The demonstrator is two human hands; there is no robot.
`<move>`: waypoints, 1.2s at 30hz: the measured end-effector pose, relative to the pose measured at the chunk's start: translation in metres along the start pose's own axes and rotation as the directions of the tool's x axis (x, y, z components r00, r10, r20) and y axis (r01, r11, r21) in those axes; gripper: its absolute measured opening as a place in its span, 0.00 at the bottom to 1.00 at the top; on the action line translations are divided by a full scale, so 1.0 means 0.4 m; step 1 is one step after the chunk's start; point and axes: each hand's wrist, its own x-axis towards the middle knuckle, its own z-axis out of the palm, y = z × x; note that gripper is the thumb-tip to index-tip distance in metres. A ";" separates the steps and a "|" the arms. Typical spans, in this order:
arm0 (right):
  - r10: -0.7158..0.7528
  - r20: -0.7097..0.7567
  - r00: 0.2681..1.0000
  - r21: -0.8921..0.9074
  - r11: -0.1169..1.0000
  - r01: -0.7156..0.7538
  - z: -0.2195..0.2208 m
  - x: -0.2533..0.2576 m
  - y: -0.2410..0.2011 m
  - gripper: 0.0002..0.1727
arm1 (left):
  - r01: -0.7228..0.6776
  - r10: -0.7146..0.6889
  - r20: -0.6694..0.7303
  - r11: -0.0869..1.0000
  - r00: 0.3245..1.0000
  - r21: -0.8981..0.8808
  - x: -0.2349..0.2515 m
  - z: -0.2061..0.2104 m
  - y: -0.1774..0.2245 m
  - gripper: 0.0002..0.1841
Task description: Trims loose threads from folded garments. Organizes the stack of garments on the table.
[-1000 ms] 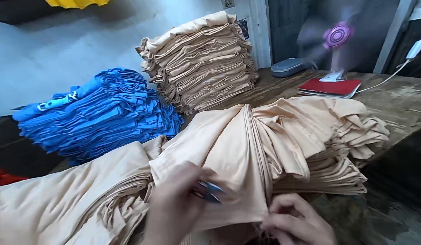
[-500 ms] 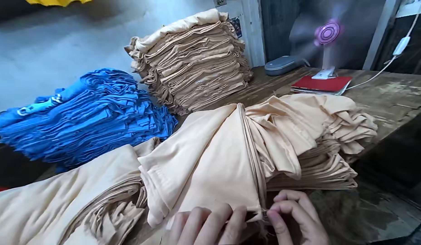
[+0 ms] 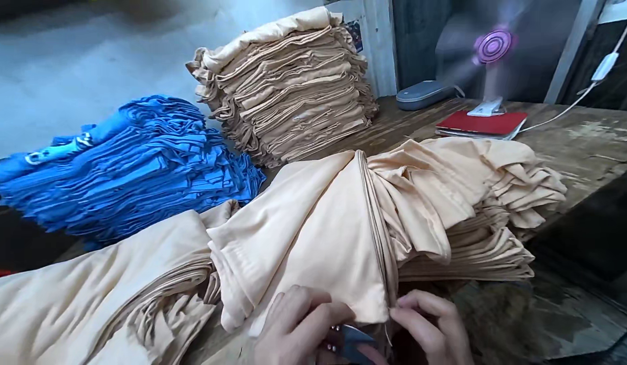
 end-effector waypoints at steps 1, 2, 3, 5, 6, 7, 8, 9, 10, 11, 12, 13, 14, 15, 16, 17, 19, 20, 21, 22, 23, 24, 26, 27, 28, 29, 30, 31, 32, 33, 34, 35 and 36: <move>0.000 -0.026 1.000 0.059 0.998 0.002 0.020 0.015 -0.007 0.19 | -0.001 0.001 0.002 0.999 1.000 -0.040 0.008 -0.006 0.001 0.08; 0.010 -0.060 0.998 0.164 0.986 0.000 0.042 0.030 -0.009 0.12 | 0.010 -0.010 -0.003 0.997 1.000 -0.074 0.016 -0.010 0.001 0.09; 0.035 -0.092 0.995 0.320 0.947 -0.004 0.063 0.047 -0.005 0.08 | 0.031 -0.034 -0.026 0.994 0.999 -0.106 0.024 -0.011 0.000 0.09; 0.140 -0.087 0.986 0.584 0.809 -0.063 0.096 0.079 0.014 0.05 | 0.087 -0.100 -0.070 0.981 0.993 -0.171 0.041 -0.008 -0.020 0.06; 0.204 -0.080 0.976 0.660 0.745 -0.102 0.105 0.090 0.022 0.06 | 0.117 -0.138 -0.088 0.972 0.987 -0.205 0.050 -0.002 -0.034 0.06; 0.239 -0.062 0.969 0.693 0.709 -0.131 0.108 0.095 0.030 0.07 | 0.145 -0.172 -0.099 0.961 0.980 -0.234 0.056 0.005 -0.046 0.07; 0.222 -0.028 0.975 0.690 0.710 -0.142 0.105 0.093 0.035 0.09 | 0.172 -0.203 -0.101 0.951 0.974 -0.257 0.061 0.013 -0.052 0.08; 0.176 0.017 0.984 0.654 0.742 -0.144 0.099 0.088 0.036 0.17 | 0.193 -0.226 -0.096 0.942 0.969 -0.274 0.063 0.018 -0.053 0.09; 0.136 0.035 0.990 0.588 0.798 -0.131 0.092 0.081 0.032 0.26 | 0.207 -0.239 -0.086 0.937 0.967 -0.281 0.064 0.023 -0.052 0.10; 0.101 0.027 0.995 0.485 0.868 -0.101 0.083 0.073 0.024 0.29 | 0.216 -0.247 -0.079 0.935 0.966 -0.281 0.063 0.026 -0.050 0.11; 0.058 -0.008 0.998 0.340 0.939 -0.051 0.074 0.061 0.015 0.23 | 0.224 -0.253 -0.071 0.932 0.965 -0.285 0.059 0.027 -0.047 0.11; 0.003 -0.072 0.997 0.195 0.981 0.011 0.065 0.044 0.013 0.13 | 0.230 -0.258 -0.057 0.926 0.964 -0.300 0.053 0.025 -0.041 0.12; -0.048 -0.116 0.992 0.100 0.993 0.059 0.050 0.027 0.016 0.09 | 0.235 -0.260 -0.034 0.916 0.965 -0.326 0.047 0.018 -0.036 0.13; -0.073 -0.133 0.988 0.060 0.995 0.082 0.031 0.013 0.021 0.07 | 0.228 -0.248 -0.010 0.906 0.969 -0.356 0.042 0.009 -0.032 0.18; -0.064 -0.139 0.988 0.064 0.995 0.073 0.012 0.004 0.022 0.06 | 0.202 -0.215 0.005 0.907 0.977 -0.369 0.035 0.000 -0.033 0.22; -0.030 -0.123 0.992 0.092 0.995 0.041 -0.008 -0.006 0.018 0.03 | 0.159 -0.166 0.007 0.926 0.986 -0.342 0.025 -0.008 -0.034 0.26; 0.066 -0.059 0.996 0.238 0.970 -0.050 -0.037 -0.022 0.004 0.02 | 0.015 -0.026 -0.063 0.984 0.998 -0.177 0.006 -0.016 -0.032 0.21; 0.112 -0.019 0.993 0.314 0.944 -0.101 -0.045 -0.030 -0.004 0.02 | -0.067 0.059 -0.116 0.995 0.992 -0.071 -0.004 -0.013 -0.031 0.16; 0.143 0.011 0.990 0.367 0.920 -0.137 -0.049 -0.035 -0.011 0.02 | -0.130 0.136 -0.163 0.990 0.977 0.052 -0.013 -0.010 -0.025 0.11; 0.158 0.022 0.987 0.398 0.904 -0.154 -0.050 -0.037 -0.015 0.02 | -0.171 0.205 -0.199 0.970 0.958 0.172 -0.020 -0.006 -0.016 0.09; 0.161 0.019 0.987 0.411 0.899 -0.154 -0.048 -0.037 -0.018 0.02 | -0.212 0.276 -0.219 0.938 0.936 0.276 -0.024 0.000 -0.003 0.09; 0.155 0.011 0.988 0.413 0.899 -0.146 -0.045 -0.035 -0.021 0.02 | -0.259 0.352 -0.218 0.895 0.910 0.363 -0.027 0.007 0.008 0.10; 0.143 -0.005 0.990 0.438 0.890 -0.127 -0.033 -0.032 -0.028 0.05 | -0.338 0.468 -0.175 0.807 0.866 0.485 -0.023 0.026 0.024 0.11; 0.144 -0.010 0.989 0.454 0.882 -0.124 -0.026 -0.033 -0.031 0.08 | -0.357 0.496 -0.157 0.778 0.854 0.518 -0.019 0.036 0.025 0.11; 0.147 -0.016 0.989 0.459 0.880 -0.123 -0.021 -0.032 -0.031 0.10 | -0.358 0.504 -0.155 0.768 0.850 0.532 -0.014 0.044 0.023 0.11; 0.150 -0.017 0.989 0.435 0.892 -0.128 -0.019 -0.031 -0.027 0.10 | -0.347 0.494 -0.168 0.777 0.853 0.526 -0.010 0.049 0.017 0.09; 0.151 -0.014 0.988 0.381 0.915 -0.134 -0.021 -0.029 -0.021 0.09 | -0.324 0.468 -0.189 0.801 0.863 0.504 -0.007 0.049 0.012 0.08; 0.145 -0.010 0.989 0.297 0.945 -0.135 -0.026 -0.025 -0.011 0.08 | -0.287 0.418 -0.209 0.838 0.884 0.465 -0.004 0.046 0.007 0.08; 0.145 -0.002 0.989 0.206 0.968 -0.142 -0.031 -0.018 -0.003 0.09 | -0.239 0.349 -0.223 0.882 0.910 0.405 0.000 0.040 0.004 0.07; 0.149 0.002 0.989 0.126 0.981 -0.148 -0.033 -0.008 0.003 0.13 | -0.190 0.270 -0.220 0.926 0.937 0.327 0.006 0.034 0.000 0.08; 0.158 0.010 0.987 0.073 0.985 -0.159 -0.033 0.003 0.003 0.19 | -0.142 0.194 -0.197 0.958 0.961 0.248 0.013 0.029 -0.004 0.09; 0.160 0.015 0.987 0.042 0.986 -0.160 -0.027 0.015 0.002 0.23 | -0.100 0.129 -0.154 0.978 0.980 0.181 0.021 0.023 -0.011 0.12; 0.144 0.016 0.989 0.027 0.989 -0.144 -0.015 0.026 0.002 0.23 | -0.063 0.078 -0.116 0.990 0.990 0.126 0.029 0.017 -0.019 0.13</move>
